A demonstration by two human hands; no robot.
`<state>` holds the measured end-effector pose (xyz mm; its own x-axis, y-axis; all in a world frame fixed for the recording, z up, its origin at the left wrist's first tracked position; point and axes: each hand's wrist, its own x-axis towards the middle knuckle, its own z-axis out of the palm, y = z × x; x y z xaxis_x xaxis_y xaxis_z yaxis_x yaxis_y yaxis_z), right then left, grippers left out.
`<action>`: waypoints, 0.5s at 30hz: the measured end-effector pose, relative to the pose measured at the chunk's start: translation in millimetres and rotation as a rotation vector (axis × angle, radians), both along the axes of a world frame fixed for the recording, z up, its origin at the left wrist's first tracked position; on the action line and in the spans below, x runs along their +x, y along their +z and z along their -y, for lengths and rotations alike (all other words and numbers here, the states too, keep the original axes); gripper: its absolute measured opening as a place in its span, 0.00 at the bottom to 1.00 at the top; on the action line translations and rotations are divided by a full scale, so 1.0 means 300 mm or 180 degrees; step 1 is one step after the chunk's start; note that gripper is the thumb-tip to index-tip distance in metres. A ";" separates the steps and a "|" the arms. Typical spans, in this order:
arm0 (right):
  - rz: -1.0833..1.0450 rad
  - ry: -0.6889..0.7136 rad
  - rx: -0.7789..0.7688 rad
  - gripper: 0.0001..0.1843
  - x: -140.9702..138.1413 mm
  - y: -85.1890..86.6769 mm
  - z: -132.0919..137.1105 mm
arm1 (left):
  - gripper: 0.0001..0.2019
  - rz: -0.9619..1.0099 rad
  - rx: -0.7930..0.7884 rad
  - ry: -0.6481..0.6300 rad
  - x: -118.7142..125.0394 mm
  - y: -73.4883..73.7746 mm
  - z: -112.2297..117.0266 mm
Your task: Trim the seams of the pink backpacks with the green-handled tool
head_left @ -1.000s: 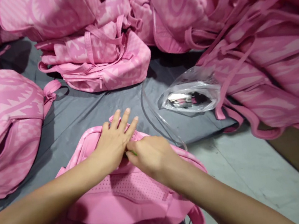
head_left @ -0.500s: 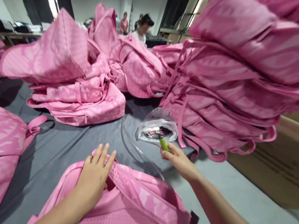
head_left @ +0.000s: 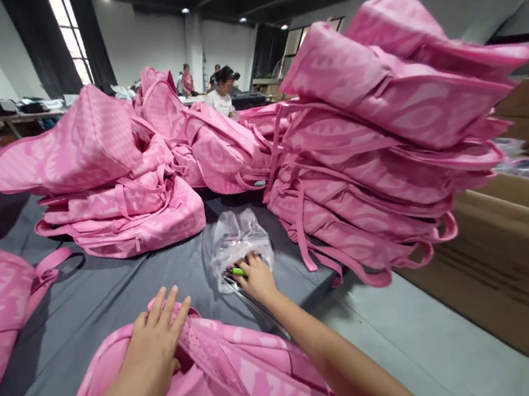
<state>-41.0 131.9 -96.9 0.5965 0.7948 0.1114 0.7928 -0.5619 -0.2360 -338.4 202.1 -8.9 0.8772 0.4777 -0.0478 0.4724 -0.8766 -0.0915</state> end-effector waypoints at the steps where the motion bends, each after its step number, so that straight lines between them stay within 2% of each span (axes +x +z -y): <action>1: 0.0011 0.0070 -0.0050 0.22 -0.021 0.001 -0.002 | 0.47 0.0010 -0.0011 -0.0004 -0.002 0.003 -0.001; 7: 0.0098 -0.0063 -0.0005 0.19 -0.041 0.046 -0.015 | 0.48 0.0128 -0.0110 -0.0080 -0.016 0.008 0.000; 10: -0.0049 -0.0115 -0.0022 0.18 -0.028 0.046 -0.005 | 0.48 0.0173 -0.0172 -0.0111 -0.020 0.008 0.002; 13: -0.0263 -0.0224 -0.0104 0.25 -0.020 0.036 0.000 | 0.46 0.0443 -0.0142 -0.0095 -0.051 0.018 0.016; 15: -0.0374 -0.0310 -0.0117 0.27 -0.016 0.038 -0.005 | 0.42 0.0760 -0.0053 -0.0095 -0.101 0.029 0.036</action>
<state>-45.7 133.4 -85.6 0.6782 0.7348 0.0082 0.7022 -0.6448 -0.3019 -368.8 191.2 -0.3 0.8783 0.4522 0.1552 0.4527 -0.8910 0.0342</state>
